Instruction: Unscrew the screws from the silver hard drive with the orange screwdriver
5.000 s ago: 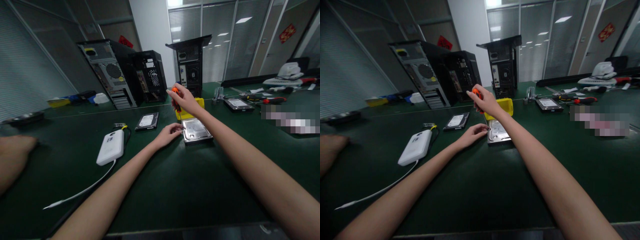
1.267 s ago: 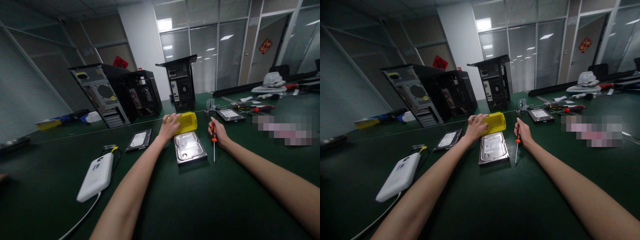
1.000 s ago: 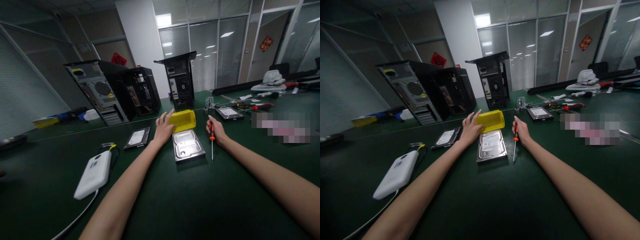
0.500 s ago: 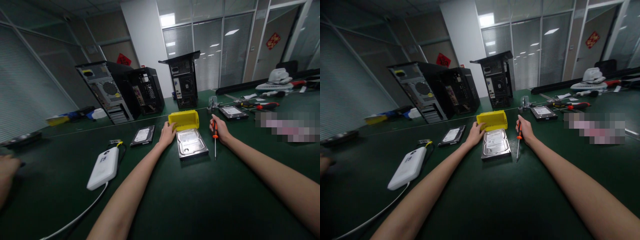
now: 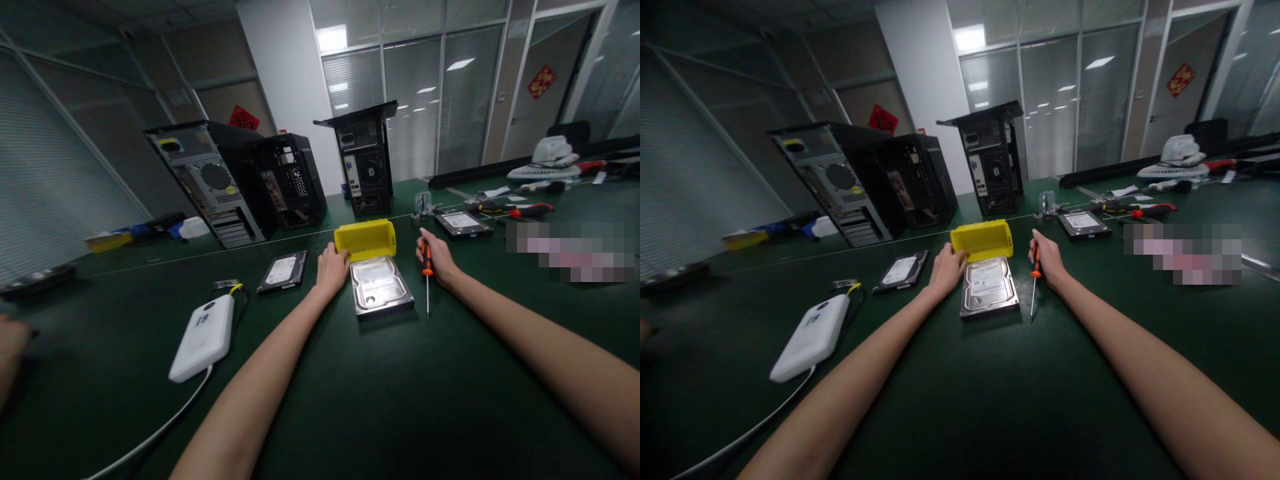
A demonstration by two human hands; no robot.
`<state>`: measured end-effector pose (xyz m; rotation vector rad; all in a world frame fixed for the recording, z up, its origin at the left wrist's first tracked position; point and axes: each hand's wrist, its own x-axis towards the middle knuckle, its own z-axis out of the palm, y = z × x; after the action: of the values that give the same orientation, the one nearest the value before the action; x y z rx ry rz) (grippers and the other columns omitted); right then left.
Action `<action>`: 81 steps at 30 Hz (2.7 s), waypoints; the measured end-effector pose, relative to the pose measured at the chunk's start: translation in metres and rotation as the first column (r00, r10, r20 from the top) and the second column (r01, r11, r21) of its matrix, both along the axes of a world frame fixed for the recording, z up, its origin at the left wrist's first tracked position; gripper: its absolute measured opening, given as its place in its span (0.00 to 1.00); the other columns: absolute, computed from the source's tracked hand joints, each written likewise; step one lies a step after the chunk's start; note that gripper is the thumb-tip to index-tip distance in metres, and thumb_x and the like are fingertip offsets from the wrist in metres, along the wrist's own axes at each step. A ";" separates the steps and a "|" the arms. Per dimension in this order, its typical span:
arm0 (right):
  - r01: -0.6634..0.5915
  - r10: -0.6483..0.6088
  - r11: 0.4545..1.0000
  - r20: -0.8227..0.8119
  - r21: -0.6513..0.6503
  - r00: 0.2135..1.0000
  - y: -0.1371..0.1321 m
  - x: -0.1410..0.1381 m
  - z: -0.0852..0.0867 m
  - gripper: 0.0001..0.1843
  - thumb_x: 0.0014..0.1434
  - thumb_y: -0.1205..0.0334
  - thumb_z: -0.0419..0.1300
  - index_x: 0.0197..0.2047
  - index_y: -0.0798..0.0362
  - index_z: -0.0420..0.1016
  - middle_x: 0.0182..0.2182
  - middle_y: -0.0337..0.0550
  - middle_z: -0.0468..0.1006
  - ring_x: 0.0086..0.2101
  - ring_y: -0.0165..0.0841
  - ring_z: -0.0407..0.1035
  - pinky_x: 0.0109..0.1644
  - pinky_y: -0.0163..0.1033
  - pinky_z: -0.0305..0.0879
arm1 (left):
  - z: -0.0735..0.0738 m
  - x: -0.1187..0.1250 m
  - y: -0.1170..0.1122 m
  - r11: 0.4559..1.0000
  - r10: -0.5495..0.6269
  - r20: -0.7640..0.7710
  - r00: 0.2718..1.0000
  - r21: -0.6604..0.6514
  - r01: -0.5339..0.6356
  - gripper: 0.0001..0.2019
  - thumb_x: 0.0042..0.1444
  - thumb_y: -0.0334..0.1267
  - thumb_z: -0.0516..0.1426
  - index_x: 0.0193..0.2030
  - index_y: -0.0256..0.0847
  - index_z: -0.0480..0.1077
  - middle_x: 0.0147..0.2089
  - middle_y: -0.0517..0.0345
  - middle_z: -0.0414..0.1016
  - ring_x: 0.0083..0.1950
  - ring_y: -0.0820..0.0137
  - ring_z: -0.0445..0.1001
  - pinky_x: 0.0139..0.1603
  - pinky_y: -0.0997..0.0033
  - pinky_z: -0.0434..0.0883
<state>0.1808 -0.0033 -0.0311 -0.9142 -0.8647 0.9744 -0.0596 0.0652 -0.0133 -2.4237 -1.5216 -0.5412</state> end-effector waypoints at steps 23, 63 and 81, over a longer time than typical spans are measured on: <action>0.008 -0.008 1.000 0.023 -0.007 1.000 0.000 0.001 0.000 0.19 0.58 0.49 0.55 0.23 0.54 0.62 0.10 0.34 0.64 0.10 0.21 0.53 0.13 0.26 0.48 | -0.004 -0.003 -0.001 0.983 -0.066 0.070 0.995 0.173 0.053 0.05 0.58 0.35 0.55 0.41 0.40 0.69 0.56 0.45 0.61 0.57 0.55 0.59 0.54 0.55 0.63; -0.013 0.016 1.000 0.219 -0.015 0.976 -0.002 -0.001 -0.004 0.15 0.58 0.53 0.55 0.26 0.54 0.62 0.10 0.33 0.64 0.11 0.22 0.55 0.14 0.26 0.51 | 0.007 -0.033 -0.082 0.903 -0.229 0.569 0.790 -0.180 0.391 0.11 0.55 0.45 0.59 0.38 0.42 0.77 0.41 0.55 0.77 0.43 0.66 0.73 0.45 0.66 0.69; -0.023 0.021 1.000 0.224 0.003 0.974 0.000 0.002 -0.006 0.15 0.58 0.52 0.55 0.26 0.53 0.63 0.10 0.33 0.64 0.11 0.22 0.55 0.14 0.27 0.50 | 0.009 -0.031 -0.091 0.925 -0.325 0.427 0.844 -0.041 0.377 0.08 0.59 0.38 0.56 0.39 0.43 0.77 0.42 0.55 0.75 0.44 0.66 0.73 0.48 0.62 0.68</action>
<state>0.1827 -0.0033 -0.0374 -1.0246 -1.0693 0.8981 -0.0909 -0.0258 -0.0040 -2.8428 -1.2668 -1.1314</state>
